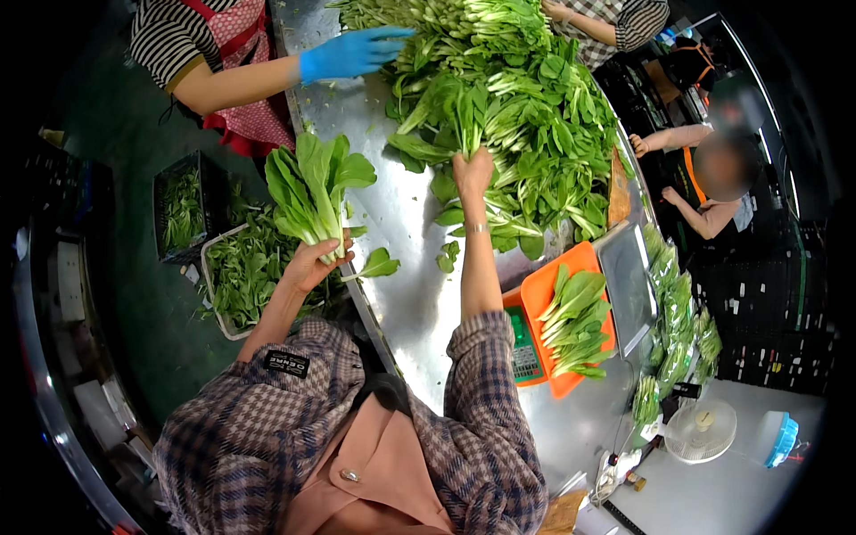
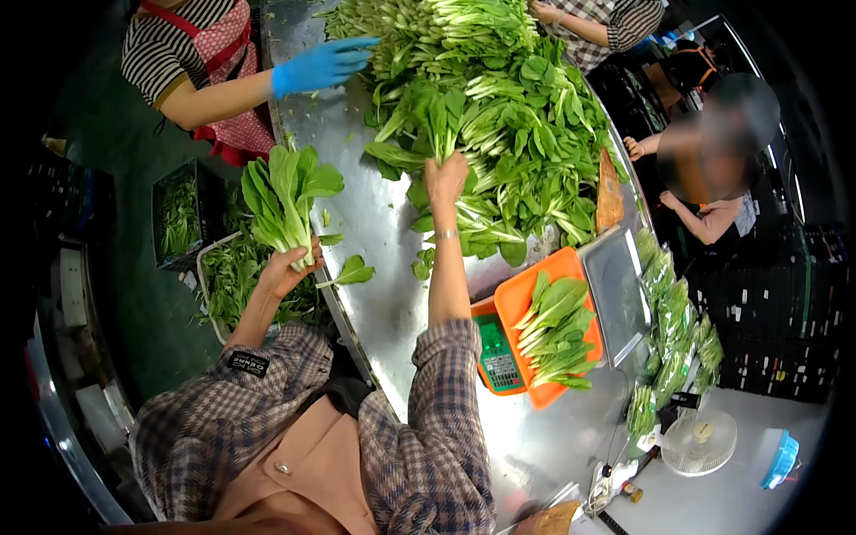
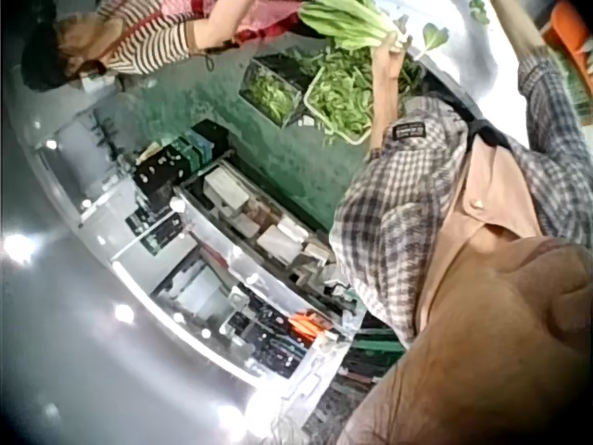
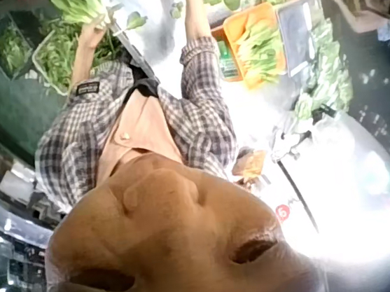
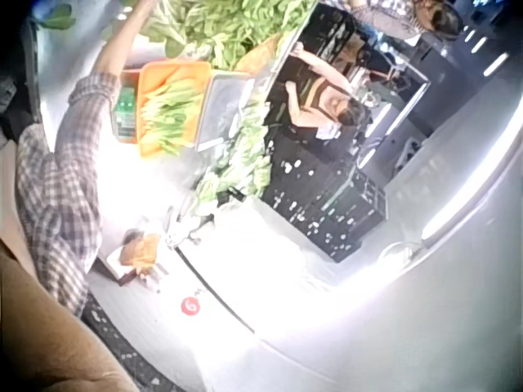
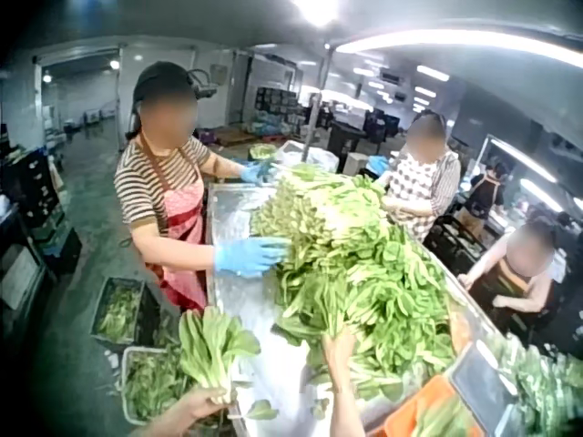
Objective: The person places leafy green vegetables into a plastic bag, seals the bag with tape, and then sorts and weighs more vegetables using an orange scale.
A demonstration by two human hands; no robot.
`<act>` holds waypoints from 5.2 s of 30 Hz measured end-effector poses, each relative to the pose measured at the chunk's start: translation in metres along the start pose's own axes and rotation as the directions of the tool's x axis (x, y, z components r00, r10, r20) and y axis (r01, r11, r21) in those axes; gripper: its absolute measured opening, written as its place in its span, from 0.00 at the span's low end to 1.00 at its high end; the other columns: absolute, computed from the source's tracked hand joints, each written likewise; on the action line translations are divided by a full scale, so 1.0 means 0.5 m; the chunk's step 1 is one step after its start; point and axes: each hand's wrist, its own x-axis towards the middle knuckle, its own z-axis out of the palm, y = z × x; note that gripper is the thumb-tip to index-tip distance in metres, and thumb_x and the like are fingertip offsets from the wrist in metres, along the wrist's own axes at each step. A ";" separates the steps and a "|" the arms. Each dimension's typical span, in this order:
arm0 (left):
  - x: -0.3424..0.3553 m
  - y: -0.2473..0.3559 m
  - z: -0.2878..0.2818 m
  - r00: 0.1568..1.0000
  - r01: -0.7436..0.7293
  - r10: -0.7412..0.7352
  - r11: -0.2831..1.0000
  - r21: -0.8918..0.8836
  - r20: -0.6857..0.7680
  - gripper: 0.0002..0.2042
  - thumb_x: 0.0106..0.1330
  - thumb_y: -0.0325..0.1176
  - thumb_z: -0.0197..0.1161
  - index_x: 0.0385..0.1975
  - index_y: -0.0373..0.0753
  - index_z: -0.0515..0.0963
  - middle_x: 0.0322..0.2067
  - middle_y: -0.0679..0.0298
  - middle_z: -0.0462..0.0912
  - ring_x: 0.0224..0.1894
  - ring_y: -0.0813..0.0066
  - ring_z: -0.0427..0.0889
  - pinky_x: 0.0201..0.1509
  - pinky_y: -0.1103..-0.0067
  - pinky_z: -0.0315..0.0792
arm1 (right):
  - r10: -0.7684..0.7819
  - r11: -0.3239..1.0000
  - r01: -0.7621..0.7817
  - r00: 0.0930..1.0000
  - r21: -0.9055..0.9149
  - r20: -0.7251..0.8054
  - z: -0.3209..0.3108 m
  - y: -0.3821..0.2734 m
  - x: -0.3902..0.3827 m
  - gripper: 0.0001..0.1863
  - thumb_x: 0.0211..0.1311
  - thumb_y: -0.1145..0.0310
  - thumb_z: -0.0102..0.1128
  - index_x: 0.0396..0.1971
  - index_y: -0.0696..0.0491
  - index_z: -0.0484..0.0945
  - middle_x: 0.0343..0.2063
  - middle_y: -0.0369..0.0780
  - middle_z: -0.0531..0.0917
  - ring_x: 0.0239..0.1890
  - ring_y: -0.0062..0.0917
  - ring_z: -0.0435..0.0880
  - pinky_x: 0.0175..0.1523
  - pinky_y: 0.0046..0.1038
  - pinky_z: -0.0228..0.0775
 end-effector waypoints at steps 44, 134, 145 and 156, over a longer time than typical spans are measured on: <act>0.057 -0.053 0.072 0.998 0.024 -0.022 0.999 -0.034 0.063 0.12 0.56 0.30 0.59 0.39 0.36 0.71 0.36 0.64 0.75 0.38 0.76 0.74 0.42 0.76 0.69 | -0.174 0.901 0.130 0.982 0.413 0.071 -0.125 -0.228 -0.396 0.13 0.48 0.73 0.57 0.35 0.59 0.68 0.26 0.43 0.73 0.24 0.27 0.76 0.29 0.26 0.67; 0.063 -0.070 0.072 1.000 0.022 -0.023 0.998 0.059 0.020 0.17 0.54 0.29 0.59 0.44 0.33 0.67 0.39 0.62 0.74 0.39 0.73 0.76 0.43 0.76 0.73 | 0.227 0.141 -0.381 0.911 0.914 0.344 -0.045 -0.155 -0.376 0.10 0.54 0.68 0.55 0.31 0.60 0.72 0.25 0.38 0.76 0.24 0.18 0.74 0.26 0.18 0.69; 0.060 -0.068 0.073 0.999 -0.044 0.044 0.992 0.120 0.000 0.14 0.55 0.28 0.58 0.41 0.33 0.70 0.36 0.60 0.77 0.38 0.73 0.76 0.40 0.79 0.71 | 0.160 0.176 -0.531 0.846 0.829 0.508 -0.046 -0.150 -0.376 0.13 0.54 0.67 0.56 0.35 0.60 0.73 0.33 0.40 0.77 0.32 0.18 0.75 0.37 0.19 0.66; 0.078 0.029 0.059 0.916 -0.336 0.351 0.936 0.106 -0.194 0.12 0.56 0.29 0.56 0.39 0.33 0.69 0.35 0.58 0.75 0.35 0.71 0.76 0.41 0.74 0.73 | 0.289 -0.213 -0.372 0.859 0.903 0.422 -0.042 -0.171 -0.404 0.09 0.58 0.66 0.51 0.31 0.56 0.67 0.30 0.40 0.76 0.32 0.22 0.76 0.40 0.25 0.70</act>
